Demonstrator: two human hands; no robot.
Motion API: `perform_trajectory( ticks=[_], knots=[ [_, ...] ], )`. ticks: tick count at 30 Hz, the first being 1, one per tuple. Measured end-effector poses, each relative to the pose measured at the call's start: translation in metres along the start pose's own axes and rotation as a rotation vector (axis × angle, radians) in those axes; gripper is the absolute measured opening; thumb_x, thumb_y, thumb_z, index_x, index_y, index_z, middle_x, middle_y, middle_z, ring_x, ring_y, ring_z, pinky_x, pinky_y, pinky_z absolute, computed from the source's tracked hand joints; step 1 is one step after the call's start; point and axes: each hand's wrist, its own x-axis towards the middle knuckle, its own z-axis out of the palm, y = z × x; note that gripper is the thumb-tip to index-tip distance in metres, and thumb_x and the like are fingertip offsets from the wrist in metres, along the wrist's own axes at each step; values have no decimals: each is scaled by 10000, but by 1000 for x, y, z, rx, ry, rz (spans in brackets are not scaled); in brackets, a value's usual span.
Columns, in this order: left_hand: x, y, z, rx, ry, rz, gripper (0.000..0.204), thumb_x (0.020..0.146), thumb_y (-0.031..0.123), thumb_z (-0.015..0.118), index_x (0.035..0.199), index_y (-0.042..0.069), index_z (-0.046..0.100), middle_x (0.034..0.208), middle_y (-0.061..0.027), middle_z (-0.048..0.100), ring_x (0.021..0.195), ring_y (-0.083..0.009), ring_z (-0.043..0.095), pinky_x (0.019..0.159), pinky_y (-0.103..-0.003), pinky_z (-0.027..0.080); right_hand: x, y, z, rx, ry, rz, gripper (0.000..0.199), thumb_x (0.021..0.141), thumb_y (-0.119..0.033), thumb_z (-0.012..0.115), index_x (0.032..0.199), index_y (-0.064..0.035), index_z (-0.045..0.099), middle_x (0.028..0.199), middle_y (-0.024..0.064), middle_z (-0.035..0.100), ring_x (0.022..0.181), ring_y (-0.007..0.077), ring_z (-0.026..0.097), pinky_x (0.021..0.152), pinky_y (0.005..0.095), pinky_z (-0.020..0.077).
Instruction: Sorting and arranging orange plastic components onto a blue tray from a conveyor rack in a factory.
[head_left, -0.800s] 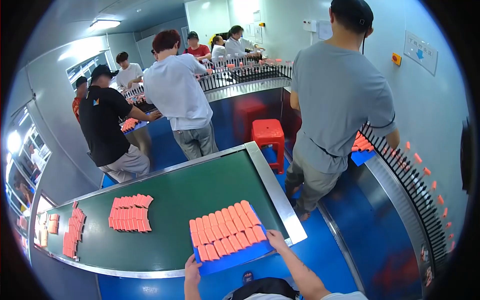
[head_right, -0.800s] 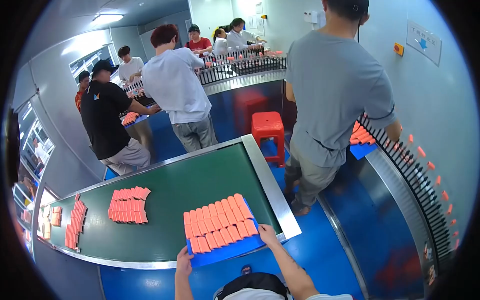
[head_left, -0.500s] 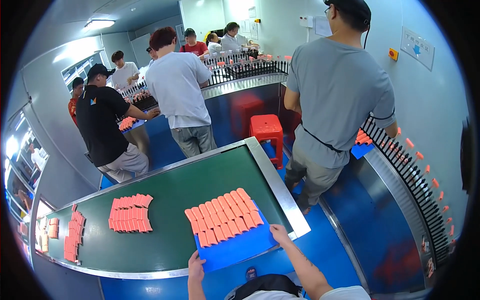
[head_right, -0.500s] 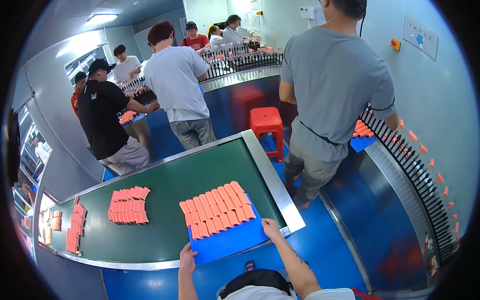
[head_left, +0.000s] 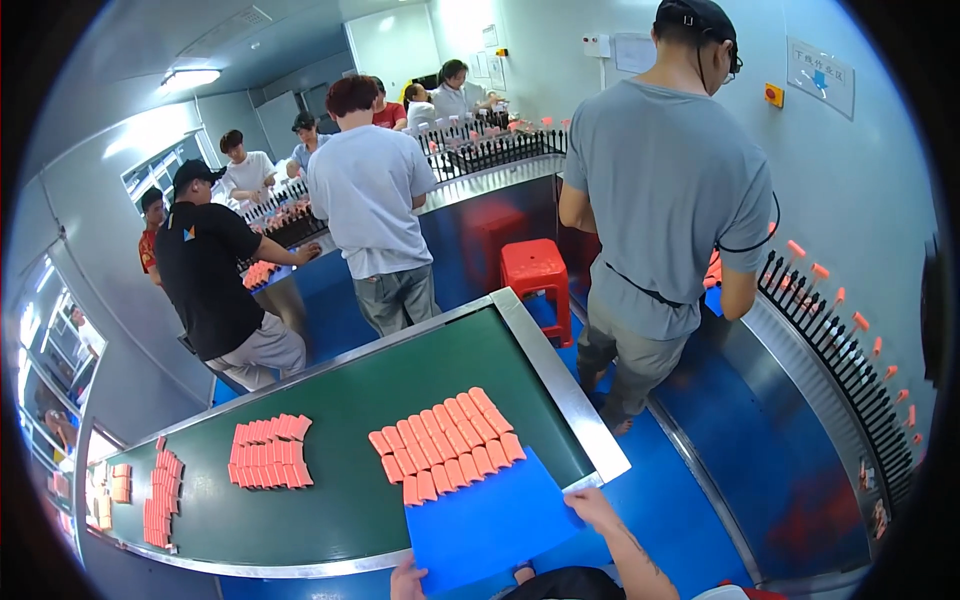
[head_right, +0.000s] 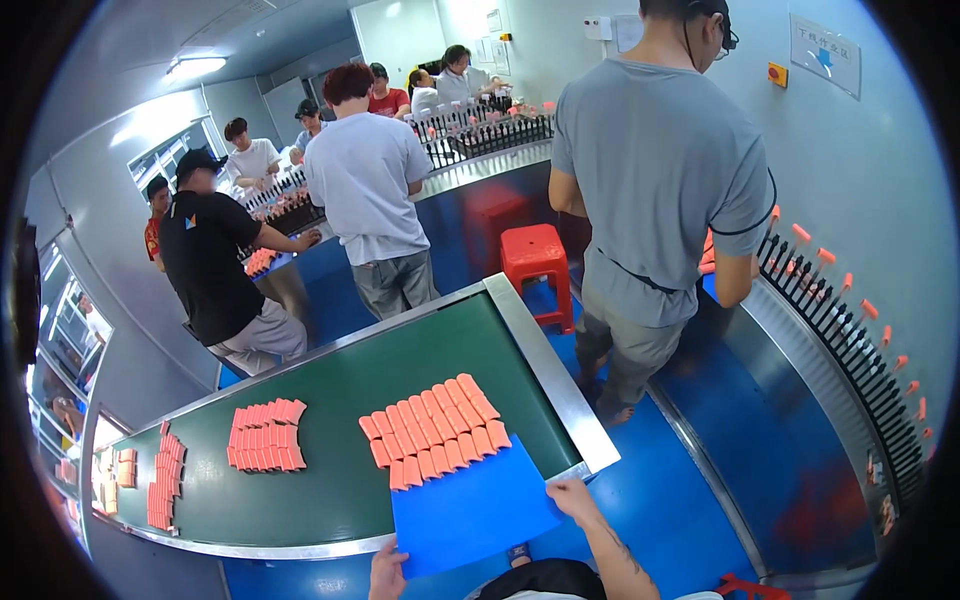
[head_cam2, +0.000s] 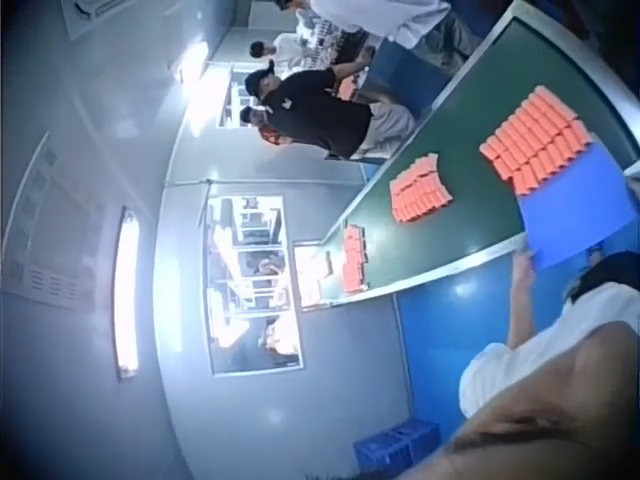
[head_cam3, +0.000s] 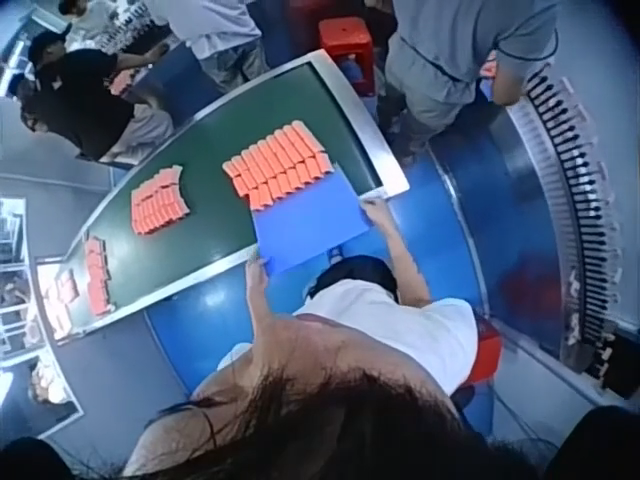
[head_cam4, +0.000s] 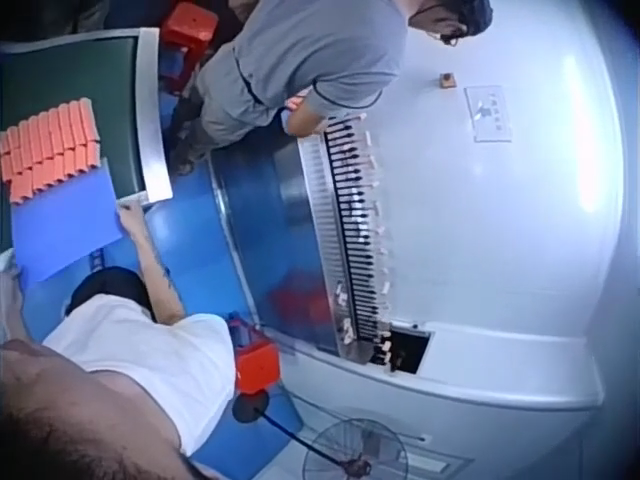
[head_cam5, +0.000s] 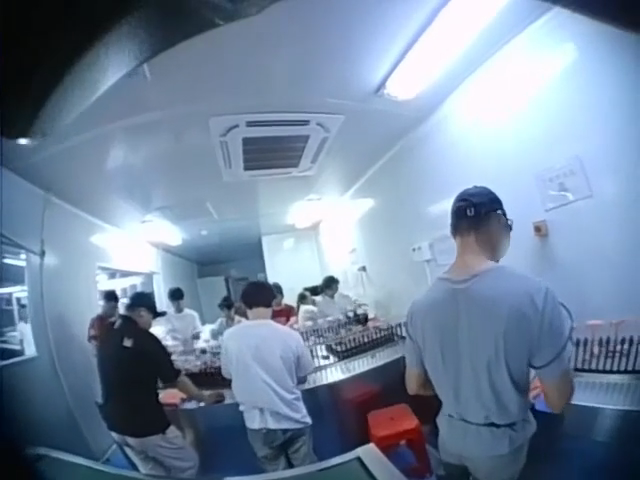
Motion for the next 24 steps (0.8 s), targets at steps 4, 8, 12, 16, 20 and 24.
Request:
perform_trajectory(
  ticks=[4,8,12,16,20,24],
  knots=[
    [-41,-27,27,186,14,45,667,762,58,610,1410,-34,479,1380,-151,562,1274,-258,532,1098,-333,416,-22,17,-32,77,3,-18,275,871,-209,682,1006,24,736,901,113,741,824,166,670,733,337,518],
    [-27,-49,41,253,63,107,523,787,87,571,1296,-31,591,1188,-102,654,1078,-223,600,961,-341,469,7,17,-62,-58,-32,-202,261,869,-240,666,939,1,735,784,91,717,751,158,654,674,336,504],
    [-89,-50,86,504,151,54,510,806,103,562,1299,-25,588,1195,-105,653,1097,-240,599,968,-347,471,-35,12,-110,147,-239,34,281,901,-252,659,971,9,734,758,67,708,708,133,635,645,307,503],
    [-106,-111,145,194,-5,-15,638,787,74,582,1408,-19,471,1305,-127,599,1183,-274,576,1055,-380,442,-79,65,-196,159,-54,-244,305,918,-237,681,1025,46,719,841,44,711,754,95,634,654,252,497],
    [-85,-151,268,265,-165,61,711,763,27,610,1443,-32,411,1382,-160,541,1240,-289,550,1101,-398,414,-100,102,-298,397,189,-207,247,941,-146,651,1099,37,698,883,38,713,782,93,624,699,255,506],
    [-42,-182,371,308,-299,-16,658,845,-29,592,1463,-21,367,1351,-224,551,1222,-325,565,1052,-426,455,-97,151,-362,467,446,-148,285,944,-8,557,1212,28,645,956,53,704,818,101,628,726,257,505]
  ],
)
